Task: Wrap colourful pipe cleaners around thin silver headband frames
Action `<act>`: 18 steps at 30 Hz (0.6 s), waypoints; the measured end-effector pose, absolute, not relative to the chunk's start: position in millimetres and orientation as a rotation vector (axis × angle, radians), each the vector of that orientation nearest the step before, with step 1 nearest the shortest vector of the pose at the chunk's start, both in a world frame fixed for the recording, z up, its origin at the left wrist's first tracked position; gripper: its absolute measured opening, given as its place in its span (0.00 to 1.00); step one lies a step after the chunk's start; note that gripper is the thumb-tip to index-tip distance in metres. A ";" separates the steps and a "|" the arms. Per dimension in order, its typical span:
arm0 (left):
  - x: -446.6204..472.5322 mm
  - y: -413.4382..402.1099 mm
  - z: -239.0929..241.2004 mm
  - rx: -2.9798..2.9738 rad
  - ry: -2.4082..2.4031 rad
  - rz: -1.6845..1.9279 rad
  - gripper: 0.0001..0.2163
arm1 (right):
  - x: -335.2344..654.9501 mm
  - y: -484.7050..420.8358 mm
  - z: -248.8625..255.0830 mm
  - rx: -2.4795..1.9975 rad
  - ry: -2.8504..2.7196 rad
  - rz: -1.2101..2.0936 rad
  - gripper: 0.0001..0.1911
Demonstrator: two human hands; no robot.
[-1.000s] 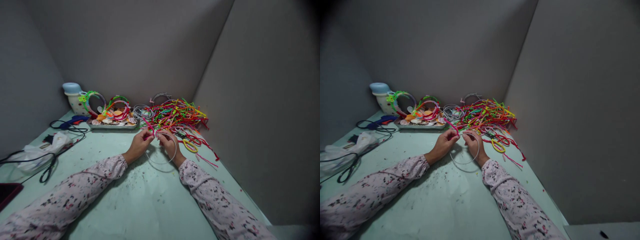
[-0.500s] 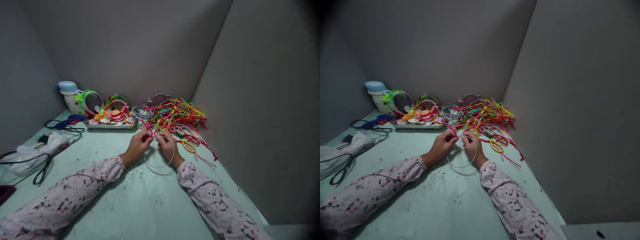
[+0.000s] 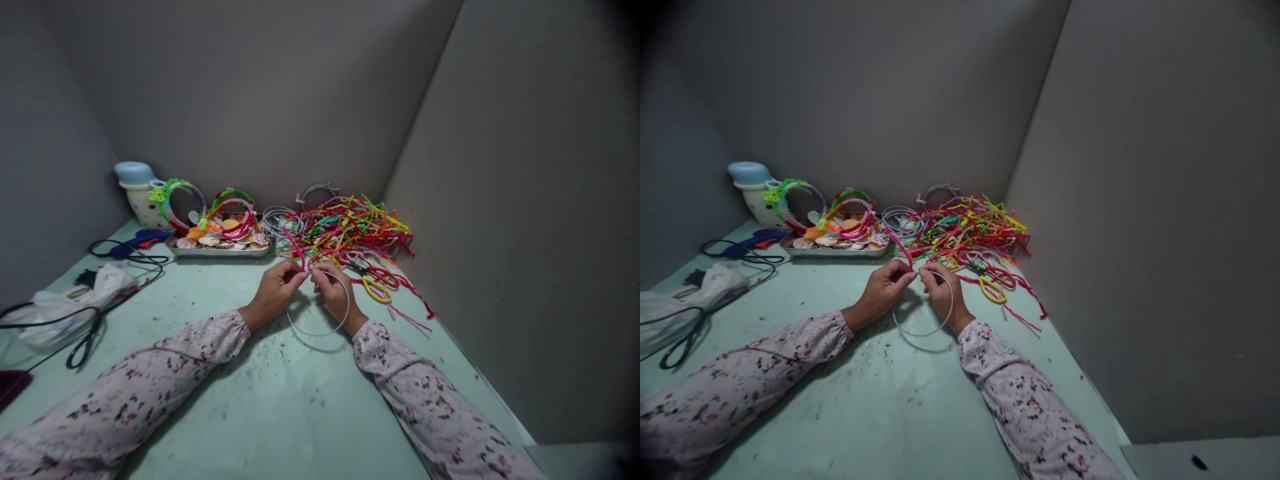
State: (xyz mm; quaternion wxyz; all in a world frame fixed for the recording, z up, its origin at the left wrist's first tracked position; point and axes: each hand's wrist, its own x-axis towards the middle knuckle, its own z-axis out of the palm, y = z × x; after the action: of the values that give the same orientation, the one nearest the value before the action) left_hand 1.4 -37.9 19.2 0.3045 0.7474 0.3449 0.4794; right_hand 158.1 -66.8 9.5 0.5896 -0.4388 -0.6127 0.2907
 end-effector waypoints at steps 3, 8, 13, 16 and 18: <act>1.3 -37.4 19.9 1.941 0.914 1.255 0.10 | 157.2 -66.7 10.3 -1.039 -1.367 0.725 0.12; 0.9 -34.9 18.7 1.811 0.905 1.210 0.10 | 157.1 -65.2 9.9 -1.051 -1.364 0.745 0.13; 0.8 -28.9 14.4 1.615 0.832 1.126 0.11 | 157.1 -65.3 9.2 -1.052 -1.379 0.755 0.12; 1.1 -26.3 13.5 1.519 0.822 1.095 0.11 | 156.7 -65.8 9.1 -1.048 -1.384 0.767 0.12; 1.4 -25.9 13.4 1.496 0.822 1.087 0.11 | 156.5 -66.0 9.0 -1.054 -1.381 0.776 0.12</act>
State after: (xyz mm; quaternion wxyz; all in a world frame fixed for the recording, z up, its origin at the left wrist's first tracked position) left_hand 1.4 -25.9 13.4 0.5305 0.6266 0.3444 0.4553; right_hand 156.5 -66.0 9.0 0.5807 -0.4509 -0.5909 0.3322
